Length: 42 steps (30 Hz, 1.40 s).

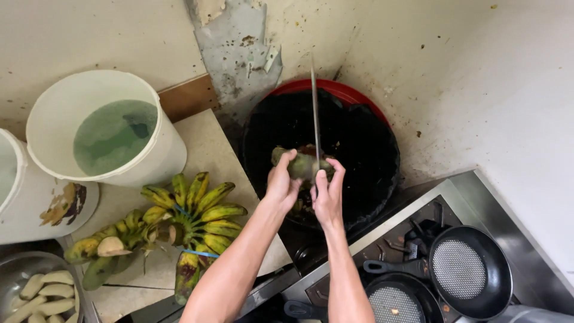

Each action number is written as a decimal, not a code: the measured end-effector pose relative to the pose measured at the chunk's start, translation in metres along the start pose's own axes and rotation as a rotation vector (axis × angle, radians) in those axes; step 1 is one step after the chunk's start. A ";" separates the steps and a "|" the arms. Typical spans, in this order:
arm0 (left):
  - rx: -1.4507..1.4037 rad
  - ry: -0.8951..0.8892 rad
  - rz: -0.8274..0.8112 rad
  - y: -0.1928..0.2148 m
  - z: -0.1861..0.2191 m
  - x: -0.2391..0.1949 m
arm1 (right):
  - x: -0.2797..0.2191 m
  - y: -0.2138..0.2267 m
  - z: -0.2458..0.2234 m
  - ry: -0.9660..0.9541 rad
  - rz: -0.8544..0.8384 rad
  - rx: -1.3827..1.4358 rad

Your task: The person peels green bananas using a large knife, removing the skin in strips and placing the peeled fruit into a metal bowl in the sink. The peels are discarded into a nearby trash bin.

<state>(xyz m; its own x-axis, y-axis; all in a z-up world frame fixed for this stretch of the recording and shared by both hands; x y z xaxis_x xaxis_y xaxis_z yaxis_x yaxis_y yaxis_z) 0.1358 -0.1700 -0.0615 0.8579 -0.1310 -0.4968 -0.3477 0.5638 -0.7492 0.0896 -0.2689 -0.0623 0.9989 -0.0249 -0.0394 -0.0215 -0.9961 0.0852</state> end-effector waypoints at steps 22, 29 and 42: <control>0.254 0.054 -0.340 0.027 0.020 -0.023 | 0.044 0.080 0.007 -0.327 0.208 -0.407; -0.073 0.208 -0.323 0.035 0.014 -0.019 | 0.033 0.065 -0.014 -0.312 0.173 -0.313; 0.233 0.138 -0.401 0.031 0.018 0.004 | -0.069 0.007 -0.006 0.104 -0.189 0.071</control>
<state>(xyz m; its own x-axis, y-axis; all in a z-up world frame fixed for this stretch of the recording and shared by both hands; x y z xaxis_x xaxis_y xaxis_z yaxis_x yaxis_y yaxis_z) 0.1351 -0.1380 -0.0789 0.8433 -0.4734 -0.2545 0.1074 0.6124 -0.7832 0.0212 -0.2734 -0.0526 0.9843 0.1677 0.0551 0.1671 -0.9858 0.0155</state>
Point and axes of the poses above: each hand's wrist, its own x-axis towards the middle knuckle, its own y-axis out of the back of the hand, z = x × y, the point moved 3 cm from there along x, towards the middle knuckle, and after that the axes turned 14 degrees about -z, right-handed, at the moved point
